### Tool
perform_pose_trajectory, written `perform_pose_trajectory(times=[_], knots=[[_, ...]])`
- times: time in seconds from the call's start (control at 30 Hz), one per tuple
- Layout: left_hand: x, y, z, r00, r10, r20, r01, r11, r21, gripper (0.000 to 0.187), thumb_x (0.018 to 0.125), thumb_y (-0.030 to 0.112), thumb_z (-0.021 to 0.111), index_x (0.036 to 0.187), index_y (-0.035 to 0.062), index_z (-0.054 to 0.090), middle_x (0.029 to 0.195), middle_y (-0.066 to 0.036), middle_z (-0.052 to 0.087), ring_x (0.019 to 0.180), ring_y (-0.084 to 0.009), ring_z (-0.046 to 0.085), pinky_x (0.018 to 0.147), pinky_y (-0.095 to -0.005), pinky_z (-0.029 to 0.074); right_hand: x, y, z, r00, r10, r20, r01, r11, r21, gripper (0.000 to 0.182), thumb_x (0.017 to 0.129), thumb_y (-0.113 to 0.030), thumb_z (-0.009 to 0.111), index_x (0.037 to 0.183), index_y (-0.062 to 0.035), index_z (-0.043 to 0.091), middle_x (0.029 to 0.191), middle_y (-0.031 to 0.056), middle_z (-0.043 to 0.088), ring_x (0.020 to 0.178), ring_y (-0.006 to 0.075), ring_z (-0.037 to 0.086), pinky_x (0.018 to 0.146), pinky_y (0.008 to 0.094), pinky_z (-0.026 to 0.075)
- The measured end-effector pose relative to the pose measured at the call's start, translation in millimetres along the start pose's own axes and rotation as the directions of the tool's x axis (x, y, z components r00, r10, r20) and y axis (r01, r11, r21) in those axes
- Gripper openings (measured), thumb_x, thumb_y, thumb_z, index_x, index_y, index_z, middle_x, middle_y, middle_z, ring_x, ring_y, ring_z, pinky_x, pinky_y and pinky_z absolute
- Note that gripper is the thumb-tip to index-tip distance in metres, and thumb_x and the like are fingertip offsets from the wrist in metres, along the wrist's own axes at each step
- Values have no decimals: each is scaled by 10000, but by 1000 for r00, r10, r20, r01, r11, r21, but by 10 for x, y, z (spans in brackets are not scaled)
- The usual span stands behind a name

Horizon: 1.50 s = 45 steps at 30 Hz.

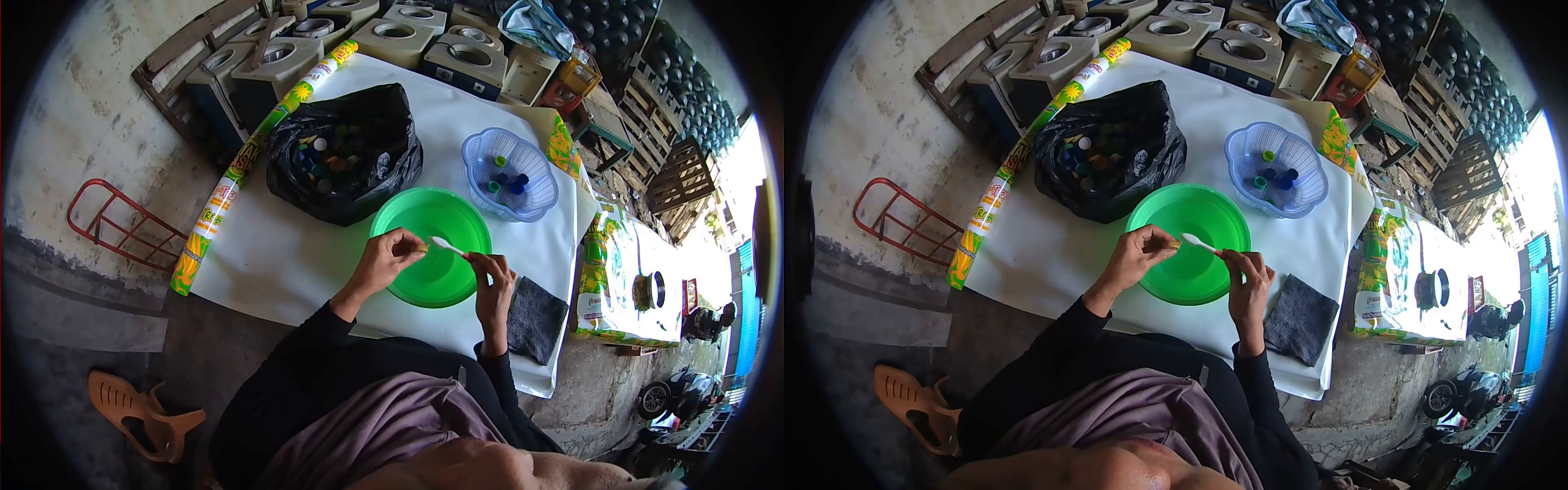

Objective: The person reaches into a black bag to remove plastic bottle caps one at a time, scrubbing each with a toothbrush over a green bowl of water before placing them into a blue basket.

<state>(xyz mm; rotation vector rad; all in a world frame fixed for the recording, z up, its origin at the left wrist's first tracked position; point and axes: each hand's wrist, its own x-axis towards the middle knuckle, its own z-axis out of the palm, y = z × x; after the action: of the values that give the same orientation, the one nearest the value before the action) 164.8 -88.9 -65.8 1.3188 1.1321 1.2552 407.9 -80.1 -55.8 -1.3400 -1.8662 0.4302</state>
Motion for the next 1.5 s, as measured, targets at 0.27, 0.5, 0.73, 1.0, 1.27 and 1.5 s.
perform_pose_trajectory(times=[0.27, 0.5, 0.73, 1.0, 1.27, 1.5], knots=[[-8, -2, -12, 998, 65, -6, -65, 997, -35, 157, 943, 15, 746, 1057, -4, 640, 1049, -75, 750, 1016, -146, 732, 920, -283, 573, 63, 20, -31, 1000, -27, -10, 27, 1000, 14, 161, 955, -159, 706, 1095, -161, 785, 998, 17, 711, 943, 175, 652, 913, 359, 357], [-18, -2, -17, 1000, 1, 7, -1, 1000, 10, 233, 946, 4, 741, 1157, 16, 645, 1043, -81, 749, 1014, -148, 732, 913, -276, 573, 56, 58, -33, 1000, 25, 0, -25, 1000, -19, 162, 956, -175, 702, 1092, -173, 791, 1038, 26, 715, 971, 183, 654, 932, 354, 353], [-18, -37, 16, 999, 43, 11, -41, 994, -100, 243, 958, -4, 720, 1181, 7, 623, 1065, -69, 729, 1035, -145, 729, 909, -268, 579, 55, 37, -53, 999, 36, 14, -36, 999, -18, 160, 953, -172, 703, 1085, -158, 792, 1038, 27, 718, 962, 190, 653, 934, 347, 353], [-9, 44, -23, 999, 30, -17, -32, 991, -128, 188, 949, -7, 732, 1085, 3, 604, 1089, -64, 705, 1036, -134, 710, 943, -273, 567, 0, 12, -43, 999, 23, -35, -24, 1000, -17, 153, 954, -183, 715, 1084, -163, 792, 1001, 23, 703, 924, 178, 642, 925, 349, 357], [-28, 82, -30, 1000, 27, 8, -27, 999, -22, 186, 951, 3, 734, 1101, 6, 624, 1075, -70, 721, 1014, -146, 729, 898, -276, 582, 20, 13, -71, 999, -23, -39, 24, 1000, 10, 159, 957, -189, 712, 1091, -157, 791, 986, 26, 704, 921, 178, 643, 906, 354, 355], [-21, -66, -9, 1000, 26, 3, -24, 975, -222, 229, 962, -18, 702, 1184, -9, 647, 1120, -82, 706, 1034, -165, 735, 885, -278, 610, 37, -85, -125, 998, -26, -65, 26, 1000, -3, 167, 946, -142, 715, 1091, -149, 798, 972, 21, 715, 909, 177, 652, 905, 336, 368]])
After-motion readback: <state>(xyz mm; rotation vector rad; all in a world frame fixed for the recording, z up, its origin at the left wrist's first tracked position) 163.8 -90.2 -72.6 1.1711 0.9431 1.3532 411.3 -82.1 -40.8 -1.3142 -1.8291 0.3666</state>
